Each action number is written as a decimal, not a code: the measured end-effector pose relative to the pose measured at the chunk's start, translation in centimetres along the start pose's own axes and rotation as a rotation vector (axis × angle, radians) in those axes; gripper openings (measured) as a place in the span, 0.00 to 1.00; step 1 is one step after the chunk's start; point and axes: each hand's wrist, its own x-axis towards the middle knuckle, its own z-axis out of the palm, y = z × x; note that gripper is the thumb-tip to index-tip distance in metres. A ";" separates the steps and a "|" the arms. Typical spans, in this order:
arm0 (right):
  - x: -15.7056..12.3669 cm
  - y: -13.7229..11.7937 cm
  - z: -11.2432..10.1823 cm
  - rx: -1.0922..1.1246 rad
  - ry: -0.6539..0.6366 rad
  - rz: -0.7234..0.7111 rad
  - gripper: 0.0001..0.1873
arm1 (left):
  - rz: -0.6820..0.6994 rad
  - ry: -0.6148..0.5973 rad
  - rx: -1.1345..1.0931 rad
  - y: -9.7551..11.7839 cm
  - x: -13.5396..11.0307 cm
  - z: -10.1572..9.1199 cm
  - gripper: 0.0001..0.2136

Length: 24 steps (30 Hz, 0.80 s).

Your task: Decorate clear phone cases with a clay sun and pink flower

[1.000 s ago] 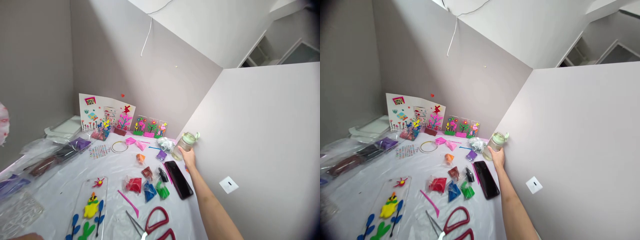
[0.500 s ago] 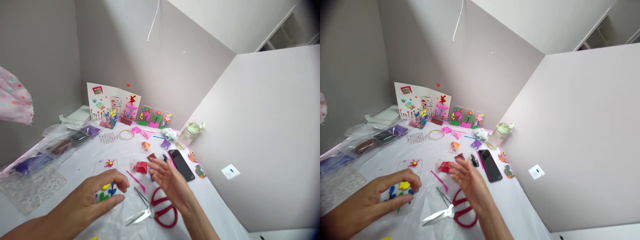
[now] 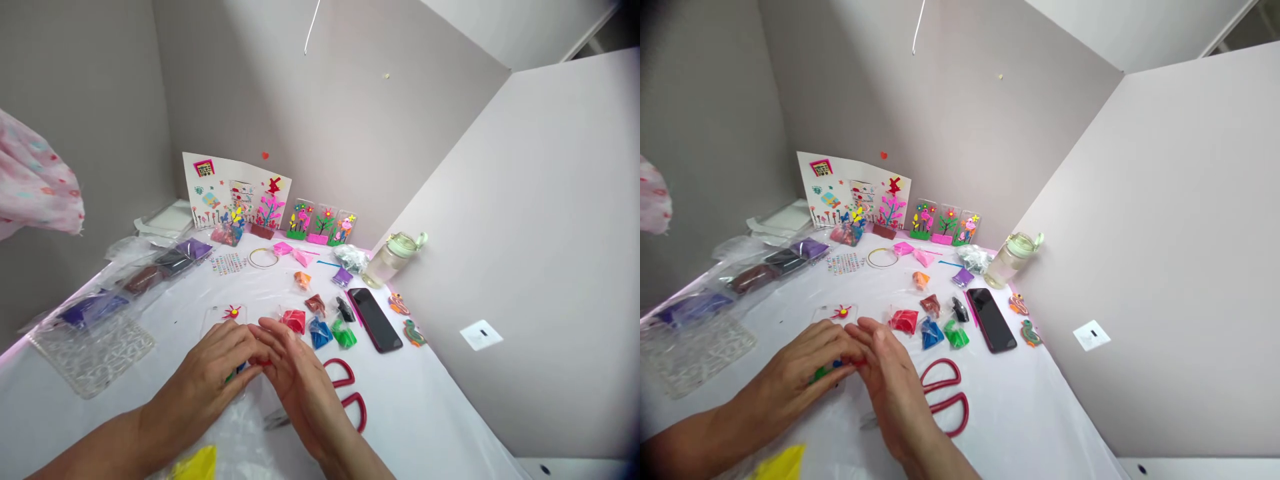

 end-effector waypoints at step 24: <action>0.5 -0.4 0.2 -0.360 0.047 -0.059 0.13 | 0.038 0.100 0.108 0.8 0.0 -0.9 0.06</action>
